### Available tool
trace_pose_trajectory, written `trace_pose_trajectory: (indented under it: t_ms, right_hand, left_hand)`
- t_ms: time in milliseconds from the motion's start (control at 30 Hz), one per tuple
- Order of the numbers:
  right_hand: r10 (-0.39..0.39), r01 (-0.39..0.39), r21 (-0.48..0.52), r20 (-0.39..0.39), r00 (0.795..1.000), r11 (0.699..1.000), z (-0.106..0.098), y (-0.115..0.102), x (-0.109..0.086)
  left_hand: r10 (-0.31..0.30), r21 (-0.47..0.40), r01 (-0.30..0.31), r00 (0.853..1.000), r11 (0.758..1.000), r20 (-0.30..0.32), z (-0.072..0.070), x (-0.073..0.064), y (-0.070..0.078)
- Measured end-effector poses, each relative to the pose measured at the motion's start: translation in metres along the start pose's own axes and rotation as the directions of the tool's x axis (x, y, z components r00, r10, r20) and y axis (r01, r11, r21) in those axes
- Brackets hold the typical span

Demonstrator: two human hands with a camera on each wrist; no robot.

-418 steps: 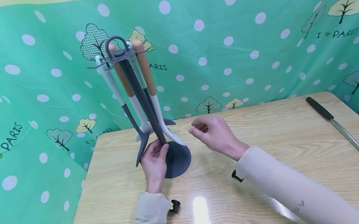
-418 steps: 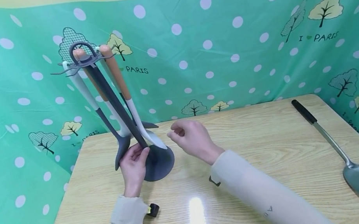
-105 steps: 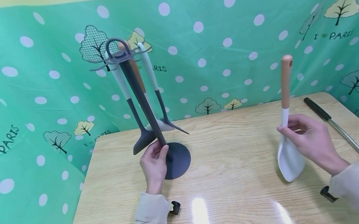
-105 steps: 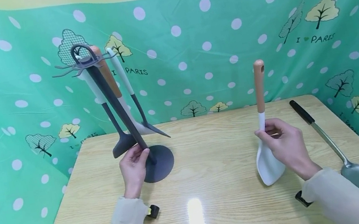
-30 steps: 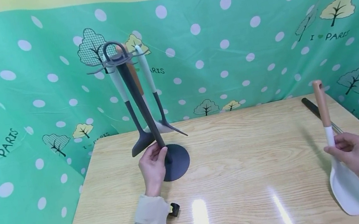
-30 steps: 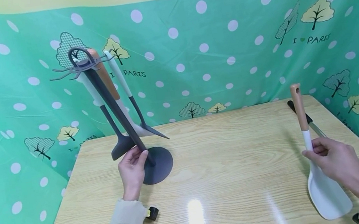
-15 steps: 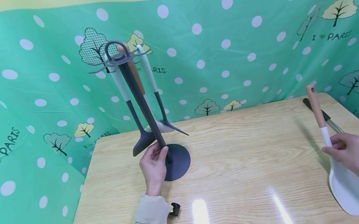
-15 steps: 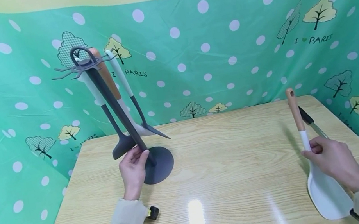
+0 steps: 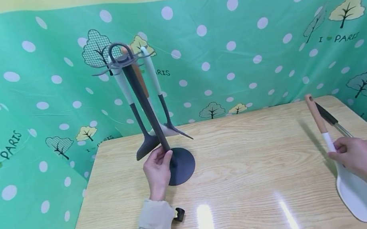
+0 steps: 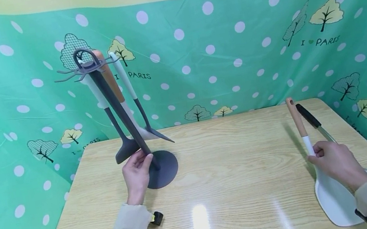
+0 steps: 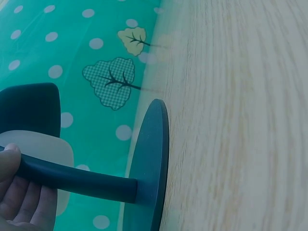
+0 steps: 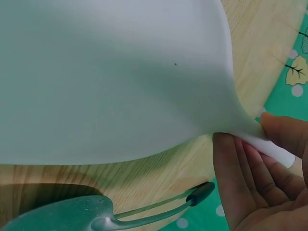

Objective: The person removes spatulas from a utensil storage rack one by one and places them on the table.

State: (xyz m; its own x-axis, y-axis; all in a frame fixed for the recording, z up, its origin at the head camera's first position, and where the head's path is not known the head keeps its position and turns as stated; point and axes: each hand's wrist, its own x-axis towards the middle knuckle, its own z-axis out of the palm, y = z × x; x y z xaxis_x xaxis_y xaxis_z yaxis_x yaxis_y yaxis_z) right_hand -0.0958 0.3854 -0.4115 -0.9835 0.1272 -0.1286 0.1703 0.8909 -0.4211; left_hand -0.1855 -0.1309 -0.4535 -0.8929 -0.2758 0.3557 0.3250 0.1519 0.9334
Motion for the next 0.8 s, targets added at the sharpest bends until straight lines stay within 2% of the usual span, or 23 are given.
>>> trace_pose_trajectory:
  t_ms: [267, 500, 800]
  right_hand:
    - [0.039, -0.037, -0.016, 0.084, 0.996, 0.999, 0.000, 0.000, 0.012]
    - [0.050, -0.047, -0.025, 0.129, 0.990, 0.999, 0.001, 0.001, 0.019]
    - [0.072, -0.067, -0.035, 0.174, 0.982, 0.997, 0.004, -0.003, 0.023]
  left_hand:
    - [-0.025, 0.012, 0.025, 1.000, 1.000, 0.004, 0.000, -0.001, 0.004]
    - [-0.017, 0.030, 0.017, 1.000, 0.999, 0.014, -0.001, -0.007, 0.036]
    - [-0.014, 0.049, 0.013, 1.000, 0.999, 0.019, -0.002, -0.009, 0.039]
